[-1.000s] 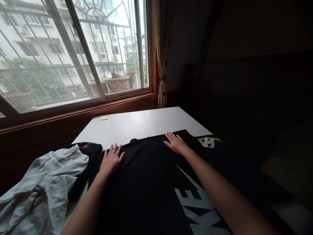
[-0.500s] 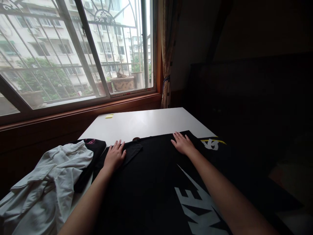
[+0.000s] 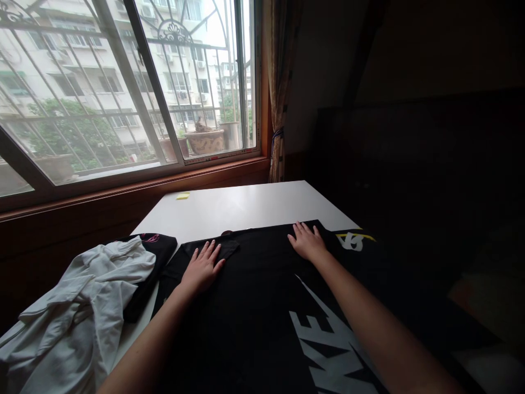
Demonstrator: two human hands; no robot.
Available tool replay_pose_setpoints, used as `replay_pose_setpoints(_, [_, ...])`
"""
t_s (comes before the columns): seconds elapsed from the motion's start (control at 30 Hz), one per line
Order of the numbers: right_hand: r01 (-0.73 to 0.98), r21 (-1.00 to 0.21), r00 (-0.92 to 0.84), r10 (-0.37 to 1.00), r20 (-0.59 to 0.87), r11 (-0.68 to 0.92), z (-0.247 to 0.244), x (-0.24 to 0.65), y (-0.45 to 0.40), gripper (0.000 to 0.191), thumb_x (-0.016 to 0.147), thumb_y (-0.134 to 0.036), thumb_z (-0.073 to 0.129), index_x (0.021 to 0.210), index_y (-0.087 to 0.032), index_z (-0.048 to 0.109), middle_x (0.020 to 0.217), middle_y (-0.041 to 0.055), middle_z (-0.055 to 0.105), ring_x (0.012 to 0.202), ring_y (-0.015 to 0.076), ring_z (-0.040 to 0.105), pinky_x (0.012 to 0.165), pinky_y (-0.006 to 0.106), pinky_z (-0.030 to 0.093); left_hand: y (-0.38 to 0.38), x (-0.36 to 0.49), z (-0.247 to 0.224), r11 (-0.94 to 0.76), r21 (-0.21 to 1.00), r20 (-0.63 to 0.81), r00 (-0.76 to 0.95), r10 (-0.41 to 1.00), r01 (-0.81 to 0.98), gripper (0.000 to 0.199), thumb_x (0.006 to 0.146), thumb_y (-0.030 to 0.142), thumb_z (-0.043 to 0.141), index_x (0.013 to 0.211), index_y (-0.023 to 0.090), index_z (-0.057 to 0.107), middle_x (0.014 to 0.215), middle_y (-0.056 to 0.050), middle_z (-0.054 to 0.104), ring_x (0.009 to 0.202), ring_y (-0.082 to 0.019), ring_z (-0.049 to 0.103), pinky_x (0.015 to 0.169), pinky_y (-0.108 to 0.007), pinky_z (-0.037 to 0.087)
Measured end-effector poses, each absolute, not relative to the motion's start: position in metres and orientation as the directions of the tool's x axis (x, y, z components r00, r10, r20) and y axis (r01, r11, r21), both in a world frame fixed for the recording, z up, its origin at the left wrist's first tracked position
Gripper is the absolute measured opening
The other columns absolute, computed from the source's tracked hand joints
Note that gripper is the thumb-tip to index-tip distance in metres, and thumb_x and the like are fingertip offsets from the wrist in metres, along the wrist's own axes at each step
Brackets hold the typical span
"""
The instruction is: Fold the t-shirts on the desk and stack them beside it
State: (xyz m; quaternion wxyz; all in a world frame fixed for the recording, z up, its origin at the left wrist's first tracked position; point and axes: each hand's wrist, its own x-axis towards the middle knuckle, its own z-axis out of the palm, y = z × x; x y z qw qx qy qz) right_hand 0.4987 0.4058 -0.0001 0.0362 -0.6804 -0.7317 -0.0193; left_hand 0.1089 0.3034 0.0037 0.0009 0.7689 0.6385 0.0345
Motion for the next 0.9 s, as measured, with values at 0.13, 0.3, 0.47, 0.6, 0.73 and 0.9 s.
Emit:
replay_pose_setpoints(0.13, [0.998, -0.022, -0.049, 0.99, 0.136, 0.052, 0.009, 0.494, 0.4, 0.07, 0.103, -0.042, 0.028, 0.156, 0.001, 0.037, 0.166, 0.0217, 0.031, 0.157, 0.0325, 0.017, 0.126, 0.055, 0.0, 0.312, 0.099, 0.004, -0.206, 0.044, 0.042, 0.204, 0.978, 0.978, 0.068, 0.104, 0.062, 0.026, 0.162, 0.027, 0.028, 0.171, -0.003, 0.017, 0.159, -0.026, 0.014, 0.128, -0.053, 0.013])
replay_pose_setpoints(0.3, [0.979, -0.054, -0.188, 0.973, 0.136, 0.197, 0.016, 0.477, 0.376, 0.068, 0.105, -0.049, 0.022, 0.159, -0.009, 0.039, 0.168, 0.0134, 0.029, 0.157, 0.0283, 0.021, 0.127, 0.048, 0.009, 0.322, 0.085, 0.005, -0.223, 0.044, 0.032, 0.222, 0.975, 0.974, 0.069, 0.104, 0.062, 0.026, 0.163, 0.026, 0.027, 0.171, -0.004, 0.016, 0.159, -0.026, 0.013, 0.128, -0.054, 0.013])
replay_pose_setpoints(0.47, [0.882, -0.147, -0.438, 0.894, 0.092, 0.447, 0.008, 0.468, 0.341, 0.071, 0.104, -0.061, 0.02, 0.16, -0.021, 0.038, 0.169, 0.0038, 0.028, 0.156, 0.0219, 0.023, 0.127, 0.041, 0.015, 0.325, 0.08, 0.006, -0.226, 0.045, 0.023, 0.225, 0.974, 0.973, 0.068, 0.105, 0.061, 0.025, 0.163, 0.026, 0.025, 0.171, -0.005, 0.015, 0.159, -0.026, 0.013, 0.127, -0.054, 0.012])
replay_pose_setpoints(0.6, [0.931, -0.14, -0.331, 0.942, 0.063, 0.336, 0.004, 0.483, 0.336, 0.07, 0.105, -0.059, 0.022, 0.161, -0.019, 0.035, 0.17, 0.0055, 0.025, 0.157, 0.023, 0.019, 0.128, 0.043, 0.011, 0.325, 0.082, 0.007, -0.22, 0.035, 0.011, 0.22, 0.975, 0.975, 0.068, 0.105, 0.061, 0.025, 0.163, 0.026, 0.024, 0.172, -0.004, 0.014, 0.159, -0.026, 0.011, 0.127, -0.053, 0.012])
replay_pose_setpoints(0.73, [0.974, -0.119, -0.191, 0.981, 0.044, 0.195, 0.005, 0.513, 0.34, 0.071, 0.104, -0.057, 0.025, 0.161, -0.016, 0.035, 0.17, 0.0107, 0.025, 0.158, 0.0271, 0.016, 0.127, 0.051, 0.006, 0.323, 0.083, 0.01, -0.219, 0.032, 0.004, 0.219, 0.976, 0.975, 0.067, 0.105, 0.06, 0.026, 0.163, 0.025, 0.024, 0.171, -0.005, 0.015, 0.159, -0.025, 0.012, 0.127, -0.053, 0.013])
replay_pose_setpoints(0.9, [0.988, -0.118, -0.099, 0.995, 0.019, 0.101, 0.004, 0.559, 0.329, 0.073, 0.104, -0.059, 0.023, 0.162, -0.017, 0.031, 0.171, 0.007, 0.019, 0.158, 0.0256, 0.016, 0.127, 0.05, 0.011, 0.322, 0.083, 0.011, -0.221, 0.049, 0.013, 0.221, 0.975, 0.974, 0.068, 0.105, 0.059, 0.028, 0.163, 0.025, 0.026, 0.171, -0.006, 0.017, 0.159, -0.026, 0.013, 0.127, -0.054, 0.013])
